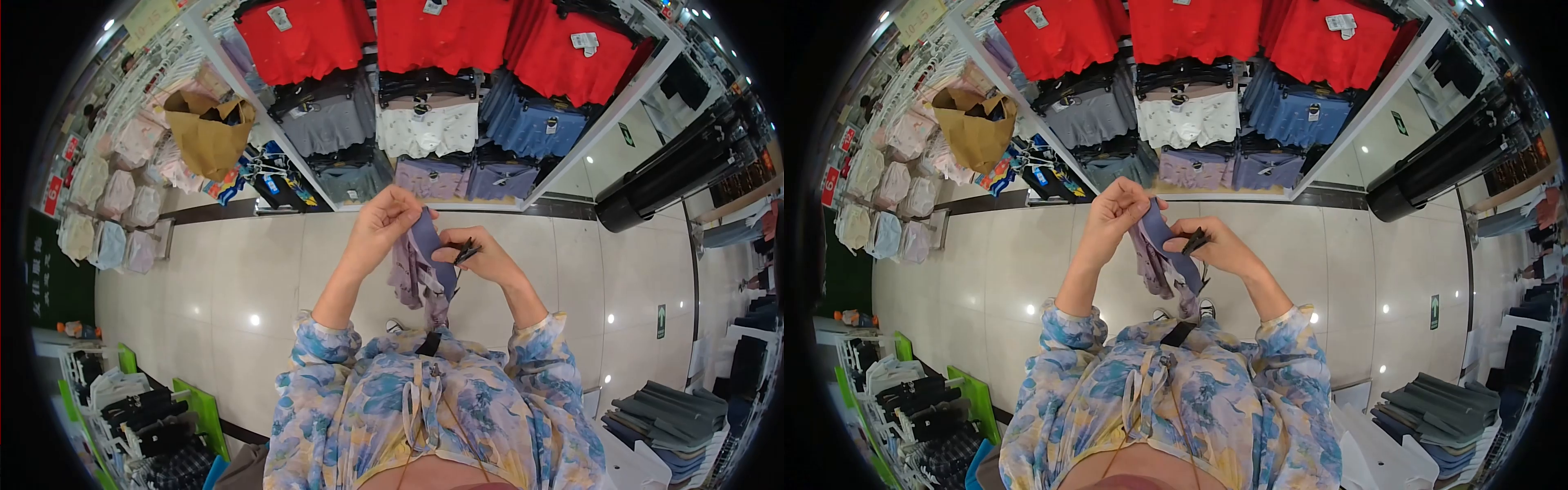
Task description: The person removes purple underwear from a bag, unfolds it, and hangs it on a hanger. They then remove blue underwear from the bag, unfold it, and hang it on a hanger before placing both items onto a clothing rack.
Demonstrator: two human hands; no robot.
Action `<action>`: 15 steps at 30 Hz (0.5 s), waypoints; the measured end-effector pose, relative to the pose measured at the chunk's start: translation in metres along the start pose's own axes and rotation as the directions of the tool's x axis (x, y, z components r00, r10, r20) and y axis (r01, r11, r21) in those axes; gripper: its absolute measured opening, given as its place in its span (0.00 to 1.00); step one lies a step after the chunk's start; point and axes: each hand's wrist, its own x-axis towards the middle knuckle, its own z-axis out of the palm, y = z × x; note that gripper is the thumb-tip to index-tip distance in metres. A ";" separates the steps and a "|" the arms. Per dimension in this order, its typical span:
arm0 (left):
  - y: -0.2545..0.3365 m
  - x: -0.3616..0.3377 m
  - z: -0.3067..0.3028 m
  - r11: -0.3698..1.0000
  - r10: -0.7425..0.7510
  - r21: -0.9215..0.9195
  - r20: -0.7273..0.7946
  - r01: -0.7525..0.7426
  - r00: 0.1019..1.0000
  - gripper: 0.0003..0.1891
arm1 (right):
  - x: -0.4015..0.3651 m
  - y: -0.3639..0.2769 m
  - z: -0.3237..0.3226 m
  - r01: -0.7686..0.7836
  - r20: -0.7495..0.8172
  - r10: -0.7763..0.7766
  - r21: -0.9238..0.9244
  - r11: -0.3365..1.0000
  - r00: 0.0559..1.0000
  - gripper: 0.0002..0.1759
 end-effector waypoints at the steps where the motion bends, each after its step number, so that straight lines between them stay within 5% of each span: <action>1: 0.001 -0.001 0.000 1.000 -0.013 -0.025 0.009 0.014 1.000 0.02 | 0.001 0.004 0.000 0.060 0.012 -0.060 -0.045 0.997 0.998 0.11; 11: -0.018 -0.006 -0.002 0.978 0.099 0.187 -0.018 -0.094 0.995 0.08 | 0.005 -0.004 0.009 0.200 -0.141 -0.242 -0.260 0.945 0.960 0.11; 15: -0.012 -0.015 0.005 0.967 -0.026 0.255 0.035 0.016 0.999 0.13 | 0.007 -0.002 0.009 0.238 -0.204 -0.311 -0.316 0.919 0.928 0.09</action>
